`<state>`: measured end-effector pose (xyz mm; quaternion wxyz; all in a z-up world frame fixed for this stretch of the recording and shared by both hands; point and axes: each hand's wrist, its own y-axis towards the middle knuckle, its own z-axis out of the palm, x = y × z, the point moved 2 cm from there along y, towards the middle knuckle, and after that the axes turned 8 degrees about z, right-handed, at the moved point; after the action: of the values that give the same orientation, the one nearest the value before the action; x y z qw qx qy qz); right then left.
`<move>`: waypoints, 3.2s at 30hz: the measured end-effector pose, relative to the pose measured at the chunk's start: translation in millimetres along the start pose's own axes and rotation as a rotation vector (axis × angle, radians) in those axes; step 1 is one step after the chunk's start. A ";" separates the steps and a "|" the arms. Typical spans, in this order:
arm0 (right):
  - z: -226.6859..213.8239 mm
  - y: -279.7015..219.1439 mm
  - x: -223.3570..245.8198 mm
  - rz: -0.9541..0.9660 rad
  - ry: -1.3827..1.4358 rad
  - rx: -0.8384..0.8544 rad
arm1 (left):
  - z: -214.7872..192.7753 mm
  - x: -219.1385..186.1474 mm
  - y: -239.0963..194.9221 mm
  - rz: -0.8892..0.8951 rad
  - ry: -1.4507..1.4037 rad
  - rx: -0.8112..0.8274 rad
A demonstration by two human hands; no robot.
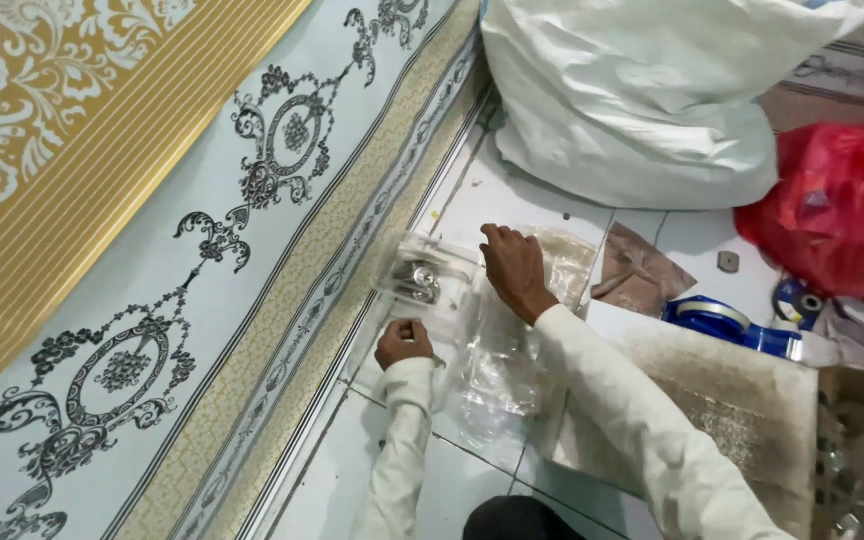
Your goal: Picking small metal rings from a cardboard box, arranging them on a template board for counting or inspection, and then transferring them into a plastic bag.
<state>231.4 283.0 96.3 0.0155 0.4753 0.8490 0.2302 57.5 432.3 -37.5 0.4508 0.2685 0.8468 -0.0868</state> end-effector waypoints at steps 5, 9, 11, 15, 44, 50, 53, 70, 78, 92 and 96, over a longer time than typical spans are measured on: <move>-92.3 -102.8 -67.1 -0.008 0.127 -0.110 | -1.8 -42.2 -154.0 0.277 -0.110 0.196; -160.0 -203.5 -130.7 0.093 0.229 -0.097 | -7.9 -81.5 -247.0 0.694 -0.218 0.252; -187.4 -260.3 -164.1 0.196 0.263 -0.066 | -26.3 -114.5 -247.4 1.028 -0.036 0.070; -241.5 -353.9 -204.0 0.647 0.238 -0.021 | -23.7 -128.1 -253.5 1.380 0.129 -0.215; -355.8 -529.8 -523.2 1.102 0.004 0.442 | 238.2 -318.2 -643.3 1.216 0.044 1.064; -364.2 -516.1 -494.9 0.891 -0.253 0.566 | 286.6 -319.2 -688.4 1.134 0.392 1.361; -367.0 -512.3 -489.4 0.808 -0.306 0.561 | 317.1 -305.1 -706.4 1.186 0.463 1.397; -323.2 -557.0 -541.3 0.921 0.098 0.472 | 238.9 -366.6 -669.6 1.058 0.182 1.352; -315.7 -563.5 -536.2 1.097 0.379 0.174 | 315.1 -291.4 -677.1 0.659 -0.182 1.271; -352.9 -487.4 -432.4 1.242 1.096 -0.142 | 223.6 -253.7 -552.8 0.075 -0.746 1.021; -329.3 -439.4 -392.2 1.206 1.100 -0.069 | 164.1 -249.1 -438.0 0.386 -0.506 0.694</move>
<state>14.0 -354.5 136.8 -0.5155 0.6687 0.3257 0.4254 53.6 -93.6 27.8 0.5347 0.5261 0.5658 -0.3424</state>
